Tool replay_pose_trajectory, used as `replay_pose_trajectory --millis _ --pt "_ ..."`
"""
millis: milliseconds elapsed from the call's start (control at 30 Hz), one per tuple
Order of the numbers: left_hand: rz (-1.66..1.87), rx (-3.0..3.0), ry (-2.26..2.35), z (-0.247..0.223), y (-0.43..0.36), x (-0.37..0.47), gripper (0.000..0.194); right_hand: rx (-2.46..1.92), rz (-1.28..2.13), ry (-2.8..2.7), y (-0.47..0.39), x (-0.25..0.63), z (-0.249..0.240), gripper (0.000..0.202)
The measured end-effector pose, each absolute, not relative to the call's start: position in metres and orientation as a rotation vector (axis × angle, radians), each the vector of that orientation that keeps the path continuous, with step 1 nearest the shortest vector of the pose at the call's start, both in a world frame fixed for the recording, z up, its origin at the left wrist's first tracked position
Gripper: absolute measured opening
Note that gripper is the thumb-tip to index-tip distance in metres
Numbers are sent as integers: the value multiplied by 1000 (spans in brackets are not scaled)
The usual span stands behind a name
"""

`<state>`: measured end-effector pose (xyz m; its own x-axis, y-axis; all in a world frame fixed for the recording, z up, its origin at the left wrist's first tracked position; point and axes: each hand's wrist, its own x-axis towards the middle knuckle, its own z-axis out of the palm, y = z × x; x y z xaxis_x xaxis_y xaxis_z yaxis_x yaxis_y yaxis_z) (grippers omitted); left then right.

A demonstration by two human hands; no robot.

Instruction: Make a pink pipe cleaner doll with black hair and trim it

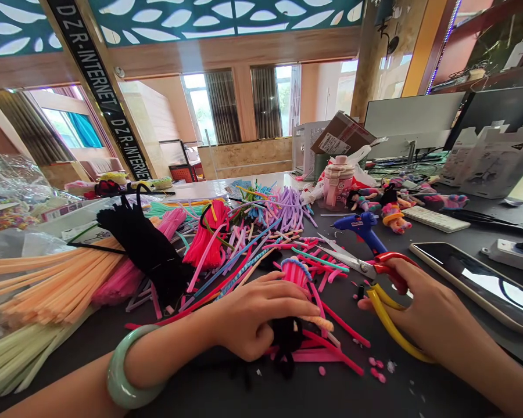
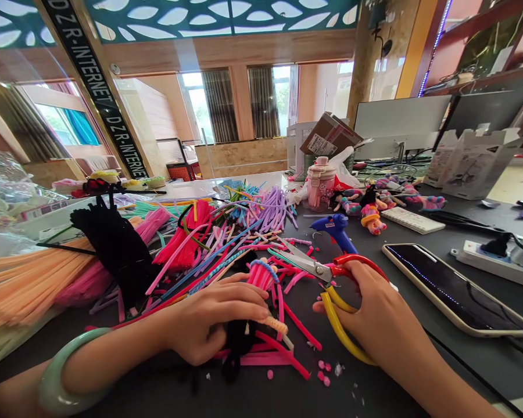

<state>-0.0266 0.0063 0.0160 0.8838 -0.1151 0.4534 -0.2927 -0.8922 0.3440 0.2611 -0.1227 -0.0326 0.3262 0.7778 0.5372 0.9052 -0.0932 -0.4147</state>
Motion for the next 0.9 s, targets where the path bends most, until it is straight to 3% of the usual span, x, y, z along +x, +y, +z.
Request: replay_pose_trajectory --millis 133,233,300,667,900 --pt "838 1753 -64 13 1 -21 52 -1851 -278 -1519 -124 258 -30 52" --pt "886 1201 126 16 -5 -14 17 -1829 -338 -1522 -125 256 -29 50" --pt "863 988 207 20 -10 -10 7 -1824 -357 -1549 -125 257 -30 51" --pt "655 750 243 23 -21 -8 14 -1735 -624 -1746 -131 248 -29 30" --pt "593 719 228 24 -20 -8 13 -1654 -829 -1838 -135 243 -27 31"
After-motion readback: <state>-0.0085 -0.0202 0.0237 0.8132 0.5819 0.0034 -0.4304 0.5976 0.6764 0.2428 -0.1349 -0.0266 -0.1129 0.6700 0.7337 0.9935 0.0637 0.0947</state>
